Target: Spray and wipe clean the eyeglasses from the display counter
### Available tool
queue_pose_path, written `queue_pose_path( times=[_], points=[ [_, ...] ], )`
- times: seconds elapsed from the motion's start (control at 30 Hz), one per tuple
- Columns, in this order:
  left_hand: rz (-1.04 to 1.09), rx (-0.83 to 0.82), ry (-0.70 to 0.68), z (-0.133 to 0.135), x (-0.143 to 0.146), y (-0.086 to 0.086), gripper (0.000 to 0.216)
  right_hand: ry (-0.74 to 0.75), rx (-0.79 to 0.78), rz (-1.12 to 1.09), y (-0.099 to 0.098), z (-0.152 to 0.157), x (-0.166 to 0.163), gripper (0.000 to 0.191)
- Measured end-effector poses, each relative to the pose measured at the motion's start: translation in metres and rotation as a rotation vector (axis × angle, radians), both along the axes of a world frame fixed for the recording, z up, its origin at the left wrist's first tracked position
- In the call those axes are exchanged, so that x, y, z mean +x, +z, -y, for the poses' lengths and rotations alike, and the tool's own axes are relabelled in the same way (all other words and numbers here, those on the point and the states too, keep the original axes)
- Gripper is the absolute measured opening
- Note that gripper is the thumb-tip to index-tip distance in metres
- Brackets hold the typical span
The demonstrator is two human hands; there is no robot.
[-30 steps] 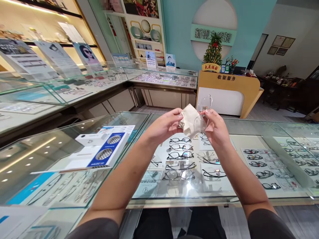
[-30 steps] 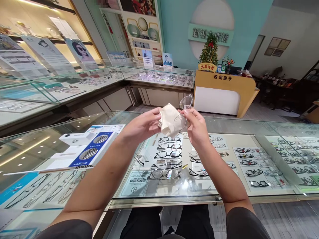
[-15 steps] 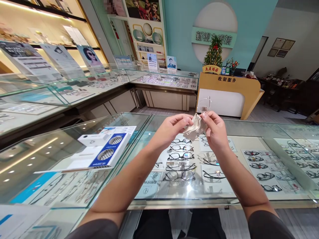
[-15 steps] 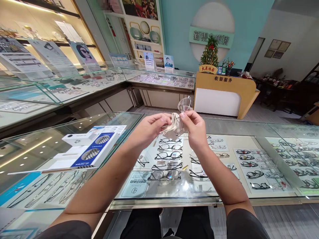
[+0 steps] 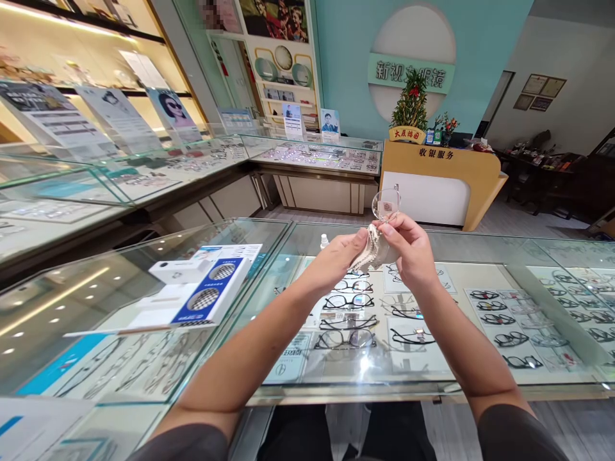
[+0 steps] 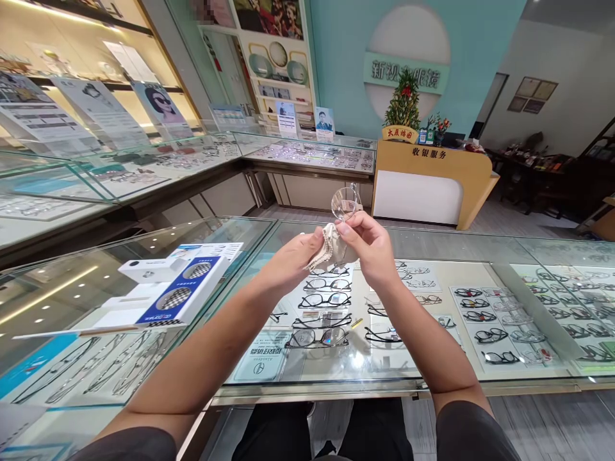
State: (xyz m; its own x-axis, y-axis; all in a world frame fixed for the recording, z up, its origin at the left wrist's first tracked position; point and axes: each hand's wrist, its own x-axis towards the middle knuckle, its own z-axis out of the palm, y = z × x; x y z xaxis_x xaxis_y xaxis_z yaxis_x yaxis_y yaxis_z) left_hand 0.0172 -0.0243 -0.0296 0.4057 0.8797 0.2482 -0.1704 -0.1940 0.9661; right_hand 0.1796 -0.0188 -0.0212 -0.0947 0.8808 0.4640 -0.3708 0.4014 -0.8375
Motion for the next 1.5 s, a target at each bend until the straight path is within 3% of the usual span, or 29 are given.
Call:
queue_pose_path(
  times=[0.2,0.4,0.6,0.77,0.9,1.23,1.5],
  points=[
    [0.074,-0.030,-0.063,0.000,0.002,-0.001,0.059,0.012,-0.007,0.003,0.000,0.000,0.001,0.043],
    [0.133,-0.012,0.065,0.006,0.012,-0.005,0.059,0.069,-0.025,-0.015,0.003,0.006,-0.001,0.042],
    [0.017,0.039,0.179,0.013,0.009,0.000,0.055,0.082,-0.034,-0.015,0.001,0.007,-0.004,0.043],
    [-0.126,0.028,0.118,0.019,0.000,0.012,0.050,0.103,-0.046,-0.007,-0.001,0.005,-0.005,0.041],
    [-0.110,0.038,0.087,0.020,0.002,0.009,0.052,0.102,-0.117,-0.050,0.001,0.006,-0.004,0.043],
    [0.092,0.222,0.333,0.017,0.020,-0.010,0.057,0.196,-0.187,-0.069,-0.001,0.008,-0.008,0.044],
    [-0.059,0.185,0.167,0.002,0.002,-0.001,0.070,0.087,-0.137,0.006,0.004,0.003,0.002,0.035]
  ],
)
